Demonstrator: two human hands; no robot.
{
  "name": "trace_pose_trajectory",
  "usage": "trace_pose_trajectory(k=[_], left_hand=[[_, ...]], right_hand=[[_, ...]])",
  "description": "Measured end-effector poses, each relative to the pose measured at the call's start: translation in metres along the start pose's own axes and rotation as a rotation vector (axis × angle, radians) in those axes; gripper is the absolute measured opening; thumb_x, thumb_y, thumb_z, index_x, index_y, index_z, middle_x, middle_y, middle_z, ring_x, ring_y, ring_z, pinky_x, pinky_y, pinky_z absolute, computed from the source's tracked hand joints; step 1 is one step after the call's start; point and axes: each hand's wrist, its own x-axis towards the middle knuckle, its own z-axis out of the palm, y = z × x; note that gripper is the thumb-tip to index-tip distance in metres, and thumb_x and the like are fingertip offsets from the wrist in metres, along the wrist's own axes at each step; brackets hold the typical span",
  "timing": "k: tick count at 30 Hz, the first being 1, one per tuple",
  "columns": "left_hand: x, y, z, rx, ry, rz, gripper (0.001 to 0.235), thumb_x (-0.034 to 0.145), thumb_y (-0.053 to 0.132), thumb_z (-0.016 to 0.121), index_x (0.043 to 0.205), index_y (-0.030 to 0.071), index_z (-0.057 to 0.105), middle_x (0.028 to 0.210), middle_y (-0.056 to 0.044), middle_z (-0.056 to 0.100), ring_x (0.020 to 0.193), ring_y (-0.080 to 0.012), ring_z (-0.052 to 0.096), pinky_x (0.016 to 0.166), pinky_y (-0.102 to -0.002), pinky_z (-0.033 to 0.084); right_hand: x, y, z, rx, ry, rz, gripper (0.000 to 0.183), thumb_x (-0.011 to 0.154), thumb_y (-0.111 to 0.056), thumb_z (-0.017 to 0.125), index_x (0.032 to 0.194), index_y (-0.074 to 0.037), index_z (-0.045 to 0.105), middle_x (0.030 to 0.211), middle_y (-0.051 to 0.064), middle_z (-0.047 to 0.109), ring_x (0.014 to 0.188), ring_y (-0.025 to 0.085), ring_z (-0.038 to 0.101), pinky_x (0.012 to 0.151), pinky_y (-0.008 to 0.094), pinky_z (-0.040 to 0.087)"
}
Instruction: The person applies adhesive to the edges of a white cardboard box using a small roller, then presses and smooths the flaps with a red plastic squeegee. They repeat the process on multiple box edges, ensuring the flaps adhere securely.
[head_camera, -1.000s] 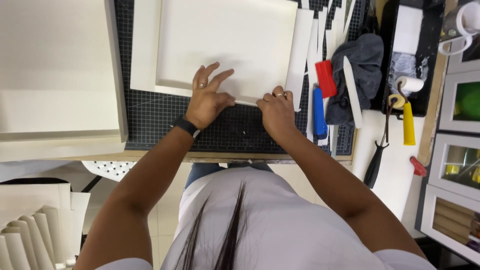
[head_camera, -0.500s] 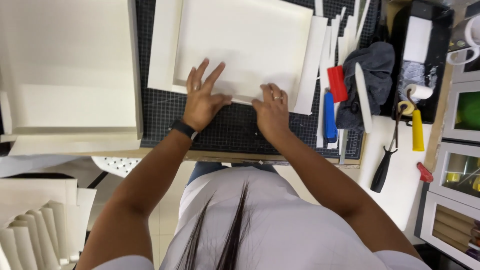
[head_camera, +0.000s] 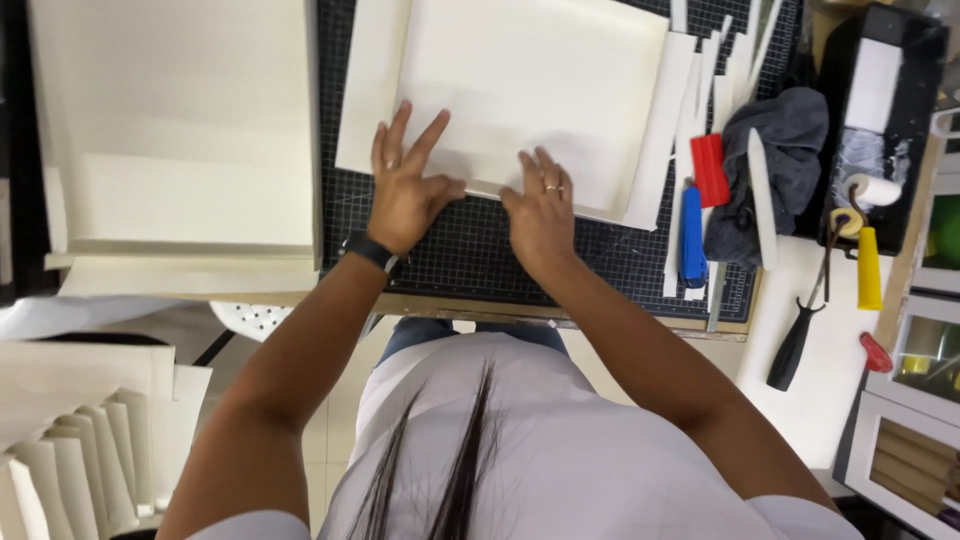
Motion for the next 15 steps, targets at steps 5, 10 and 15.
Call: trace_pose_trajectory(k=[5, 10, 15], left_hand=[[0.011, -0.02, 0.011, 0.005, -0.123, -0.045, 0.015, 0.081, 0.026, 0.094, 0.078, 0.029, 0.08, 0.166, -0.01, 0.034, 0.153, -0.0499, -0.003, 0.124, -0.07, 0.002], [0.005, -0.014, -0.005, 0.047, -0.104, 0.0, 0.011, 0.087, 0.035, 0.089, 0.081, 0.03, 0.081, 0.169, -0.014, 0.026, 0.153, -0.0527, -0.003, 0.125, -0.071, -0.001], [-0.006, -0.022, -0.019, -0.012, 0.014, -0.04, 0.019, 0.091, 0.026, 0.091, 0.077, 0.027, 0.079, 0.169, -0.006, 0.03, 0.157, -0.0461, 0.003, 0.127, -0.069, 0.002]], right_hand=[[0.012, -0.016, 0.004, 0.078, 0.241, -0.075, 0.012, 0.094, -0.015, 0.08, 0.106, -0.014, 0.08, 0.151, 0.018, 0.047, 0.141, 0.042, 0.04, 0.112, 0.06, 0.04], [0.02, -0.022, 0.016, 0.045, 0.292, -0.116, 0.008, 0.098, -0.008, 0.071, 0.097, -0.014, 0.077, 0.14, 0.015, 0.056, 0.136, 0.039, 0.045, 0.104, 0.054, 0.041], [0.022, -0.024, 0.025, 0.011, 0.071, -0.054, 0.012, 0.093, -0.005, 0.071, 0.098, -0.011, 0.08, 0.149, 0.025, 0.051, 0.142, 0.047, 0.039, 0.114, 0.063, 0.034]])
